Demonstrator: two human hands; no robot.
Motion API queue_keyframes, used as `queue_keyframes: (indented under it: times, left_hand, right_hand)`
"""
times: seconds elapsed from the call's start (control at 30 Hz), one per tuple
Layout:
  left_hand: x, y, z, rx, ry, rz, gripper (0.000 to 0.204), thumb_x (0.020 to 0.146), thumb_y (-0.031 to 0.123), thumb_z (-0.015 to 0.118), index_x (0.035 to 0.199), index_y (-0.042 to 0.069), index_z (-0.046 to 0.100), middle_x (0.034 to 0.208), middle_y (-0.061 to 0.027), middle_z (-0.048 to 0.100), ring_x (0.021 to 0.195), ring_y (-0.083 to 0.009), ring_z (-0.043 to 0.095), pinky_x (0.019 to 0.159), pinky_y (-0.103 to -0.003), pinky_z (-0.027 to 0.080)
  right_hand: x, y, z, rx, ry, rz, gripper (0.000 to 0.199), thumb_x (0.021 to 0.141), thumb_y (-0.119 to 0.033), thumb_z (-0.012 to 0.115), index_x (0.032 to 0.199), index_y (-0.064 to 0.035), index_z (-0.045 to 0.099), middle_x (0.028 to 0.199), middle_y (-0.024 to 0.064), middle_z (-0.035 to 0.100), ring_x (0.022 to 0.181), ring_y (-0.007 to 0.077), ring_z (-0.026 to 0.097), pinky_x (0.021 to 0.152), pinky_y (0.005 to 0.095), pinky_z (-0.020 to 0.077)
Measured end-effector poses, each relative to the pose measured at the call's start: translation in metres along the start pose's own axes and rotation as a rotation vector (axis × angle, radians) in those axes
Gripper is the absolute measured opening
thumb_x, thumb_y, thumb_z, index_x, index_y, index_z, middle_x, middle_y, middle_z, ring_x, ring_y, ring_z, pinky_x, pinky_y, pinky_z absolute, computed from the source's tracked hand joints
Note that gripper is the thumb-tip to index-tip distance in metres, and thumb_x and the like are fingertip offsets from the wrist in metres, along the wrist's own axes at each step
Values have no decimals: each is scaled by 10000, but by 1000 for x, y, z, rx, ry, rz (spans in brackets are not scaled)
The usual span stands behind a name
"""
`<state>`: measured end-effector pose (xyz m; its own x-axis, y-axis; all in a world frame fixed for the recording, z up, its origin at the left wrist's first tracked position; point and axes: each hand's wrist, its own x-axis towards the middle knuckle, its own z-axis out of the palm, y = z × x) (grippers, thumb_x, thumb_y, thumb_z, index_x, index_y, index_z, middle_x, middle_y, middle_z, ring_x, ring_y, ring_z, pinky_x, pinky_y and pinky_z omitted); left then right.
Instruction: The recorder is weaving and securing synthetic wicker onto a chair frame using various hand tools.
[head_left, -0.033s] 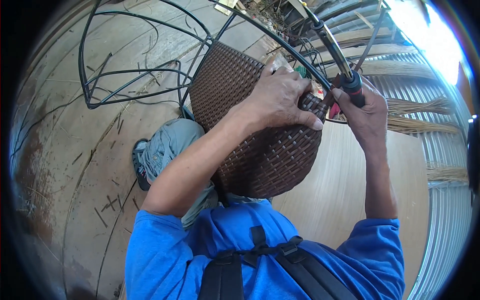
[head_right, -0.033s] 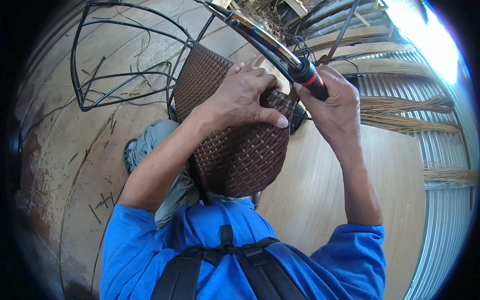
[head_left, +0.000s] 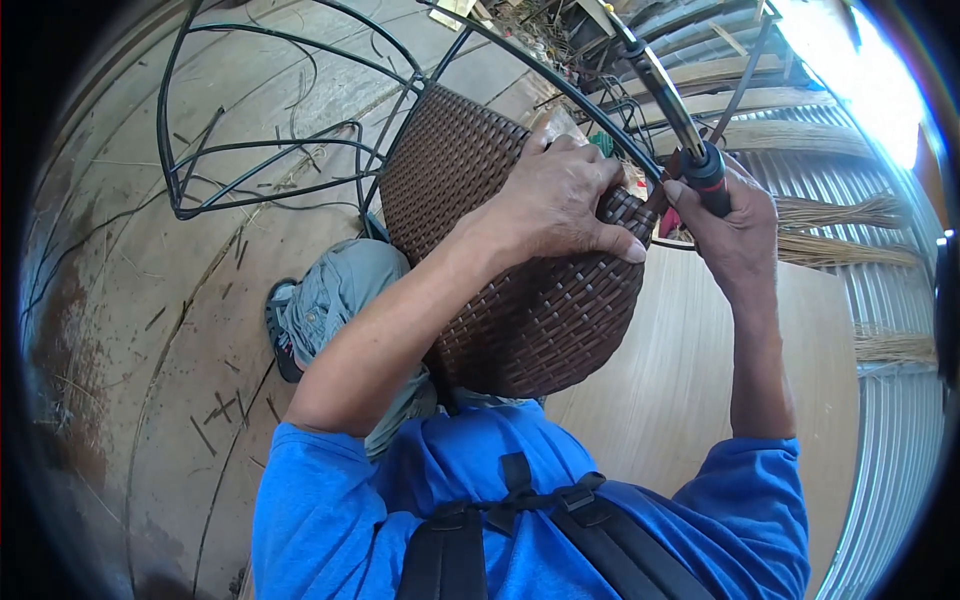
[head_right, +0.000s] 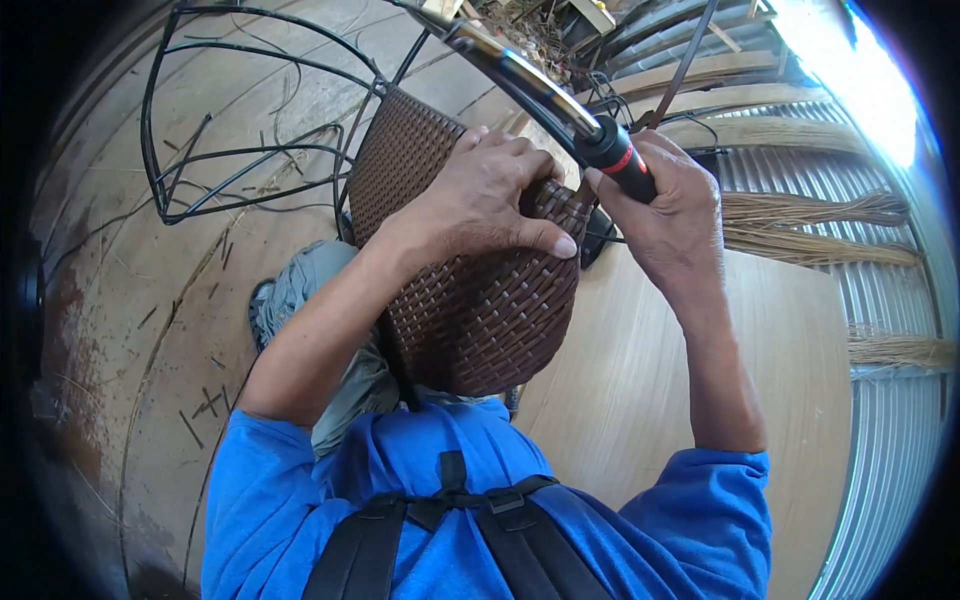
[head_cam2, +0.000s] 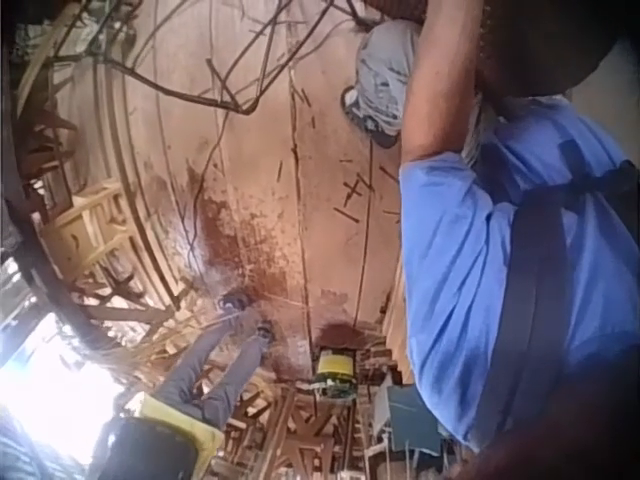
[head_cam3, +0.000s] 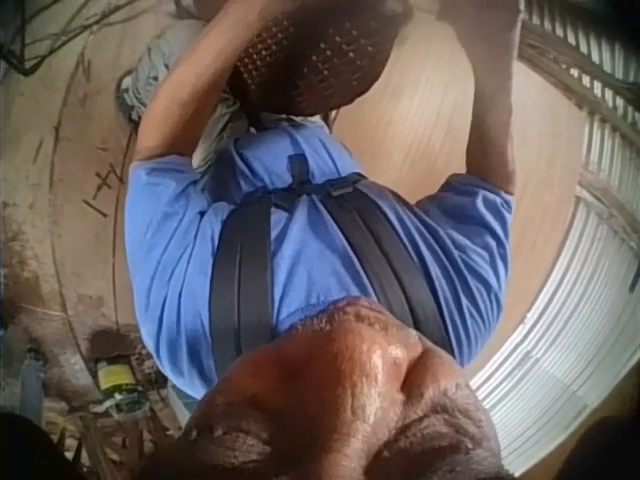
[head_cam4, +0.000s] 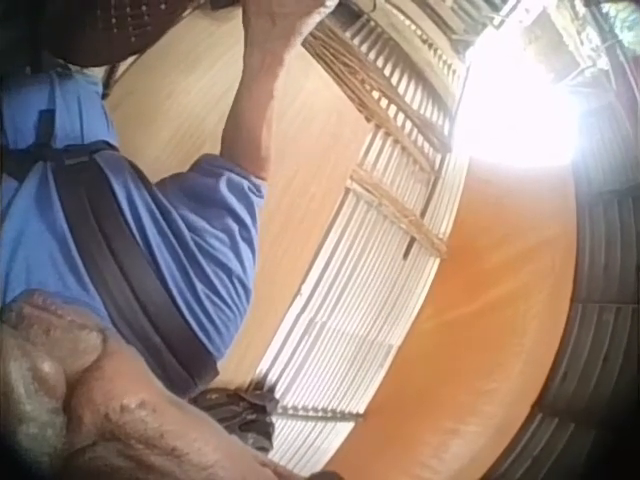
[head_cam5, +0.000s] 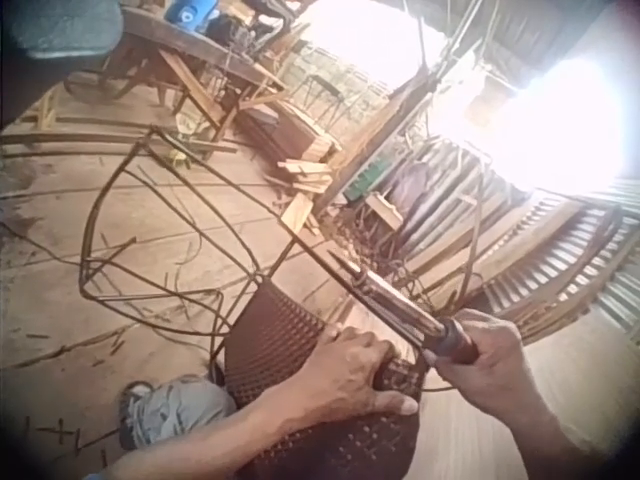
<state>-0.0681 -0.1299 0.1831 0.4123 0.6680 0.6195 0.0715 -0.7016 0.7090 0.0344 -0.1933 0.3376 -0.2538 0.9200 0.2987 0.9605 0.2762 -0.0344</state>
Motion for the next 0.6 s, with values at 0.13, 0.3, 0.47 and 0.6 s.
queue_keyframes:
  times: [0.13,0.3,0.47,0.6]
  left_hand:
    - [-9,9,10,-50,392,112,607,649,448,747,1060,49,548,1068,-132,536,1019,-325,498,916,-413,362]
    - [-2,38,25,-272,537,133,259,704,169,719,887,64,568,841,-92,525,802,-274,515,708,-385,413]
    - [2,34,33,-318,549,133,181,732,128,684,849,51,569,793,-92,531,747,-261,531,674,-374,426]
    - [2,52,29,-470,552,-106,100,776,98,619,794,16,564,743,-121,545,652,-256,562,589,-351,460]
  right_hand:
    - [2,-7,-8,50,-111,72,128,754,-80,665,761,29,596,687,64,516,608,136,499,572,292,412]
    - [0,-1,-10,135,-80,-38,155,761,-106,673,774,29,599,753,72,545,640,138,521,579,286,414]
    - [0,2,-25,208,-99,86,165,769,-167,705,819,-32,624,719,18,554,638,88,515,568,240,401]
    - [-15,12,-98,48,94,183,294,761,-292,730,864,-55,591,670,-28,527,598,51,472,539,199,364]
